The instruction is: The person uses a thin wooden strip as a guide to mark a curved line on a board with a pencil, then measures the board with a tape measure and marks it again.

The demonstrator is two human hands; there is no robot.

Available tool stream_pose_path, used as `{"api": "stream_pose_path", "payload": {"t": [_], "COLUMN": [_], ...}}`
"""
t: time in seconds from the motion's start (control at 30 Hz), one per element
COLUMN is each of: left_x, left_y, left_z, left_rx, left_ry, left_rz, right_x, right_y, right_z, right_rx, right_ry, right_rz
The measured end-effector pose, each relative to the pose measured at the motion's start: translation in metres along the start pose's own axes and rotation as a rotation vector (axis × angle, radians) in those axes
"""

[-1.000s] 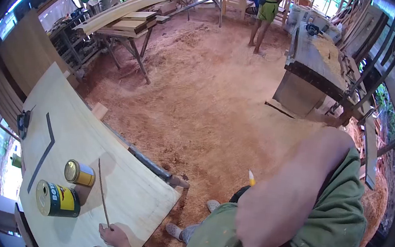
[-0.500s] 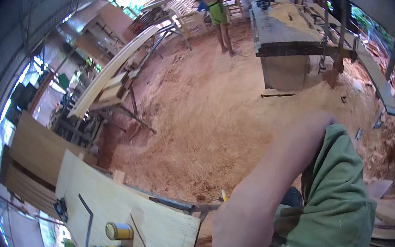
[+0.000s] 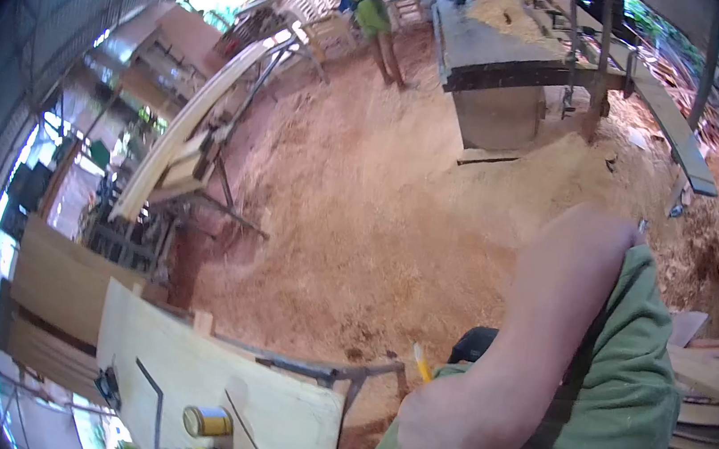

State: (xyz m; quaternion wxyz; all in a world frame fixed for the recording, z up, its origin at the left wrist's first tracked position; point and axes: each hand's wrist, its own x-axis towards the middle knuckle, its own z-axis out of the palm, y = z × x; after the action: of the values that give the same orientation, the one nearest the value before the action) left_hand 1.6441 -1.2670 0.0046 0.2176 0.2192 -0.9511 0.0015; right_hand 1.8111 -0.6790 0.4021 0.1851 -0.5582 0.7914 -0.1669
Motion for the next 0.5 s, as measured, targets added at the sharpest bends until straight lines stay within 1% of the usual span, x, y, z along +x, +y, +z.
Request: {"api": "stream_pose_path", "payload": {"t": [0.03,0.07,0.17,0.23,0.27,0.3,0.33,0.43,0.47,0.5], "left_x": [0.004,0.004,0.003,-0.002,-0.005,-0.008,-0.011,-0.027,-0.031,-0.03], "left_y": [-0.004,-0.005,0.003,0.01,0.014,0.014,0.016,0.033,0.028,0.004], "left_z": [0.009,0.007,0.001,-0.004,-0.005,-0.008,-0.015,-0.04,-0.033,-0.009], "left_rx": [0.099,0.121,-0.215,-0.347,-0.33,-0.309,-0.288,-0.282,-0.26,-0.267], "left_ry": [0.033,0.011,0.026,0.041,0.063,0.078,0.009,-0.16,-0.225,-0.369], "left_rz": [0.044,0.016,0.012,-0.025,-0.005,0.021,0.008,0.0,-0.049,-0.106], "right_x": [-0.003,-0.006,-0.009,0.0,0.006,0.013,0.019,0.037,0.042,0.044], "right_y": [0.001,0.003,0.017,0.031,0.04,0.05,0.057,0.069,0.071,0.075], "right_z": [-0.004,-0.007,-0.018,-0.02,-0.02,-0.016,-0.015,-0.025,-0.028,-0.033], "right_rx": [0.066,0.128,0.285,0.319,0.33,0.275,0.225,0.289,0.329,0.296], "right_ry": [-0.008,-0.023,-0.089,-0.132,-0.162,-0.162,-0.162,-0.27,-0.313,-0.243], "right_rz": [-0.038,-0.073,-0.161,-0.202,-0.225,-0.291,-0.354,-0.385,-0.447,-0.465]}}
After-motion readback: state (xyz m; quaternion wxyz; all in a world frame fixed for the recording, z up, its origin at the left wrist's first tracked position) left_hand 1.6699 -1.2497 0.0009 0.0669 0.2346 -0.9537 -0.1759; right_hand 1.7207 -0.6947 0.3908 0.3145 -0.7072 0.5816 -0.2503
